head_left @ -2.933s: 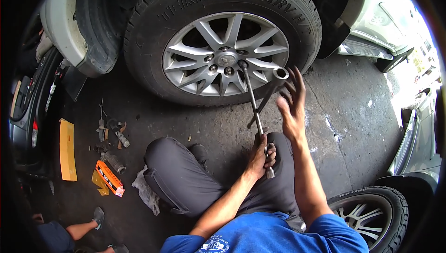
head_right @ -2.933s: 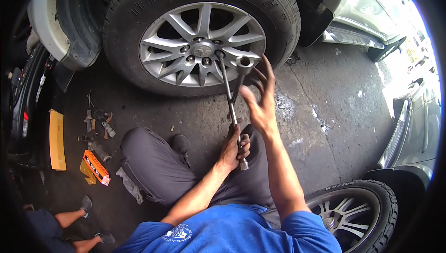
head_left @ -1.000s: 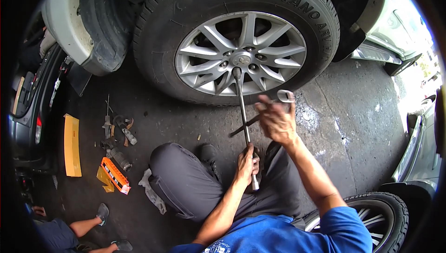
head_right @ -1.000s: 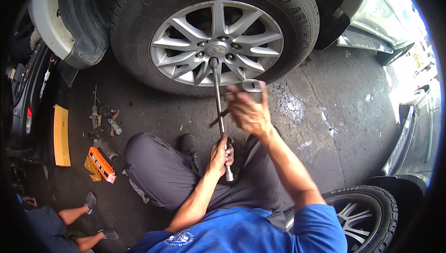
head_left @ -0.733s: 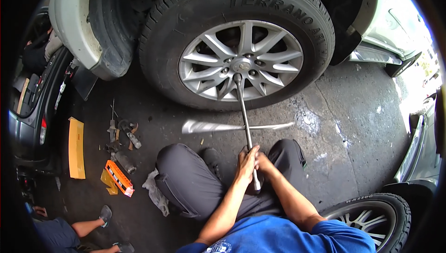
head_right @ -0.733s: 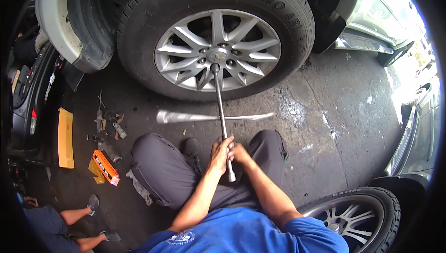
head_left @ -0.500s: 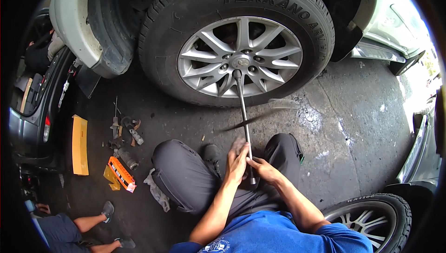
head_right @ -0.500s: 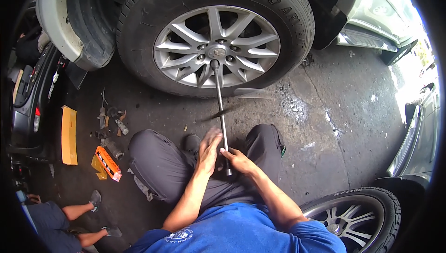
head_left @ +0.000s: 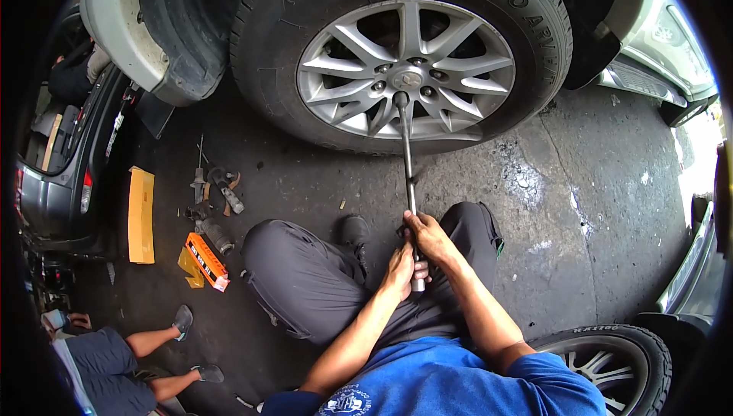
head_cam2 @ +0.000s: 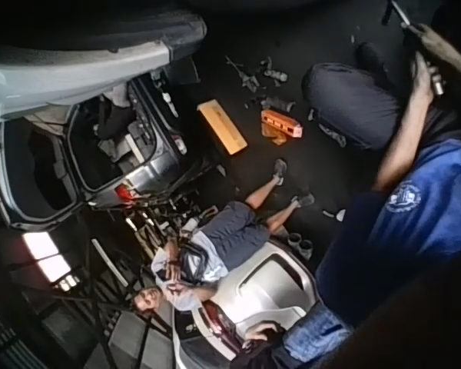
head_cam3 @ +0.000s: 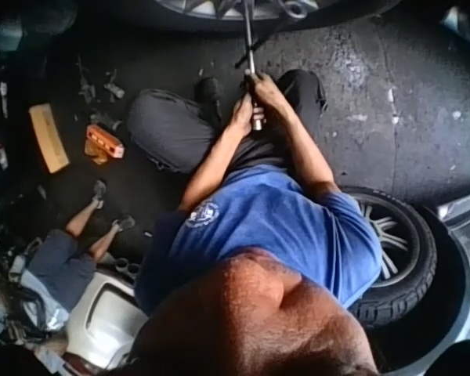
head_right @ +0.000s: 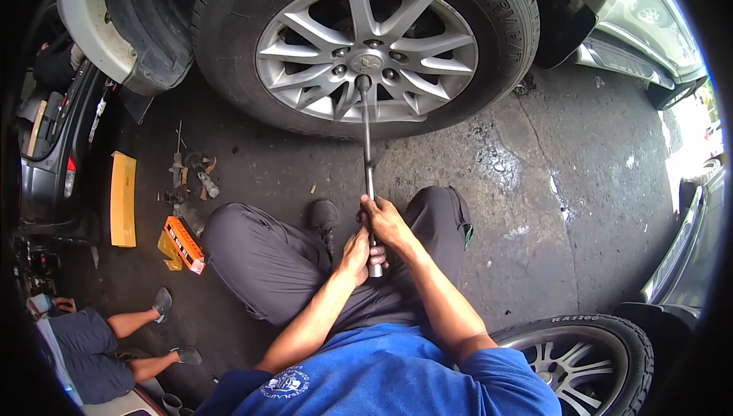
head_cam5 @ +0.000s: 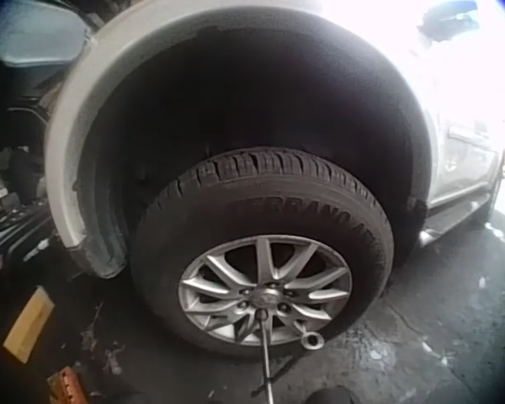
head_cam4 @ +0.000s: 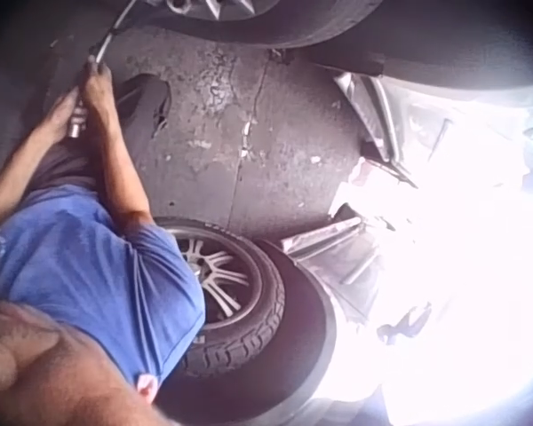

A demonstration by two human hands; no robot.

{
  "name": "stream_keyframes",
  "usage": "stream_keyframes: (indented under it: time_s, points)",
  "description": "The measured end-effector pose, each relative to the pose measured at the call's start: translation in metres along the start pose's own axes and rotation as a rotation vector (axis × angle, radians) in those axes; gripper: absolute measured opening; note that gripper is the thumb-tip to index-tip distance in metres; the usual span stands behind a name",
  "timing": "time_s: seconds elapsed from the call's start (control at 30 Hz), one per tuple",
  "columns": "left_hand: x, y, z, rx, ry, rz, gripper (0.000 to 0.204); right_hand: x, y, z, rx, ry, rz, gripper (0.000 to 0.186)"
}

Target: Loosening lug nuts with a cross wrench and removing a car tire.

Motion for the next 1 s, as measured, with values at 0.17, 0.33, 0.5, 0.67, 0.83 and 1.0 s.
stream_keyframes:
  time_s: [0.17, 0.33, 0.5, 0.67, 0.83, 1.0]
  points:
    - [-0.009, -0.002, -0.008, 0.071, -0.086, 0.031, 0.046, -0.008, 0.026, -0.004, -0.315, -0.009, -0.041, 0.051]
    - [-0.015, 0.005, -0.011, -0.037, -0.046, -0.096, 0.049, 0.006, -0.026, 0.029, 0.601, 0.352, 0.222, 0.035]
    - [-0.018, 0.004, -0.003, -0.220, 0.032, -0.191, 0.039, 0.075, -0.144, 0.039, 0.727, 0.598, 0.859, 0.036]
    - [-0.043, -0.013, -0.009, -0.317, 0.000, -0.373, 0.033, 0.077, -0.185, -0.037, 1.292, 0.136, 1.381, 0.048]
    - [-0.021, 0.006, -0.010, -0.297, 0.122, -0.194, 0.042, 0.020, -0.168, -0.019, 1.825, 0.122, 1.496, 0.039]
    - [-0.008, 0.008, -0.028, -0.099, -0.066, -0.077, 0.037, 0.023, -0.047, 0.095, 0.522, 1.400, 0.722, 0.032]
Point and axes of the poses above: each hand's wrist, its own x-axis away from the middle knuckle, its own z-axis out of the back of the hand, y = z × x, the point moved 9 cm from there along -x, towards the middle knuckle, and after that the axes turned 6 degrees about x, right-handed, at the moved point
